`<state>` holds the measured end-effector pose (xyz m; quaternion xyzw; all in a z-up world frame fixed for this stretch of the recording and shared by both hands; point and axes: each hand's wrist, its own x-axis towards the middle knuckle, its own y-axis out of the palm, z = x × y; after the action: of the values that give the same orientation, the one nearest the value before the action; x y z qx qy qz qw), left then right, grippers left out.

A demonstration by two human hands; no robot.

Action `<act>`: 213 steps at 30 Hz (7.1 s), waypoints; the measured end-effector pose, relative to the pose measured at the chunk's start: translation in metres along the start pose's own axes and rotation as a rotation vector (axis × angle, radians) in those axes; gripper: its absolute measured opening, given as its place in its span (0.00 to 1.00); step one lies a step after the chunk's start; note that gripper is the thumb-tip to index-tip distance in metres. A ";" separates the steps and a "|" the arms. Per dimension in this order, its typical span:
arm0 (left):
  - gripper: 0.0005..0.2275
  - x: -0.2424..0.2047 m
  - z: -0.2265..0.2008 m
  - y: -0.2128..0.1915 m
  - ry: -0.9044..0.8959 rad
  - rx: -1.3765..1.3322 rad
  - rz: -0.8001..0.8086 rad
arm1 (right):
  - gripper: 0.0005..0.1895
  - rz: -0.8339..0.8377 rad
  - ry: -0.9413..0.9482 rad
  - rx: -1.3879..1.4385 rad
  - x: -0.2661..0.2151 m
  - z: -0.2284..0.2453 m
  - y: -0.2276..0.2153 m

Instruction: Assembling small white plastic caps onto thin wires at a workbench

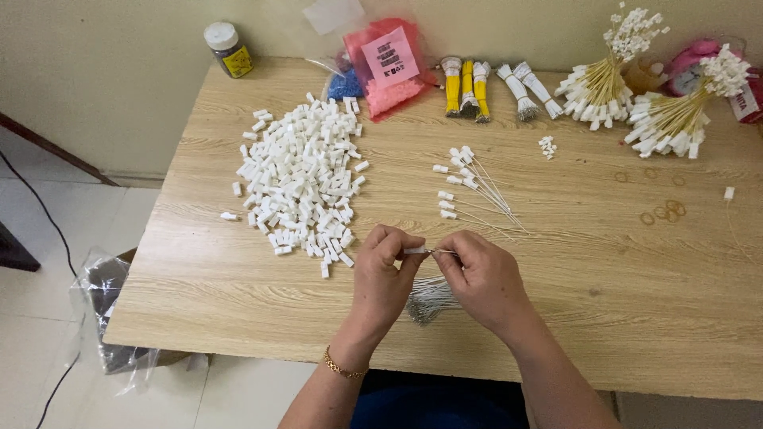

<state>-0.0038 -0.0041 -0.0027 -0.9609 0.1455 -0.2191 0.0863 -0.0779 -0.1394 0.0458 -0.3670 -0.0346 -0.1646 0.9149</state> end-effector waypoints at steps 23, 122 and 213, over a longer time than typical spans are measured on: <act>0.07 0.012 0.027 0.010 -0.010 0.043 0.116 | 0.05 0.069 -0.013 -0.127 0.014 -0.026 0.012; 0.09 0.003 0.040 0.030 -0.656 -0.911 0.173 | 0.03 -0.061 -0.181 0.015 0.018 -0.025 -0.001; 0.10 0.003 0.009 0.020 -0.671 -1.174 0.011 | 0.02 -0.150 -0.048 0.233 0.002 0.008 -0.014</act>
<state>-0.0023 -0.0228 -0.0144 -0.8638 0.2106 0.2070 -0.4083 -0.0799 -0.1439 0.0616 -0.2585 -0.1027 -0.2188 0.9353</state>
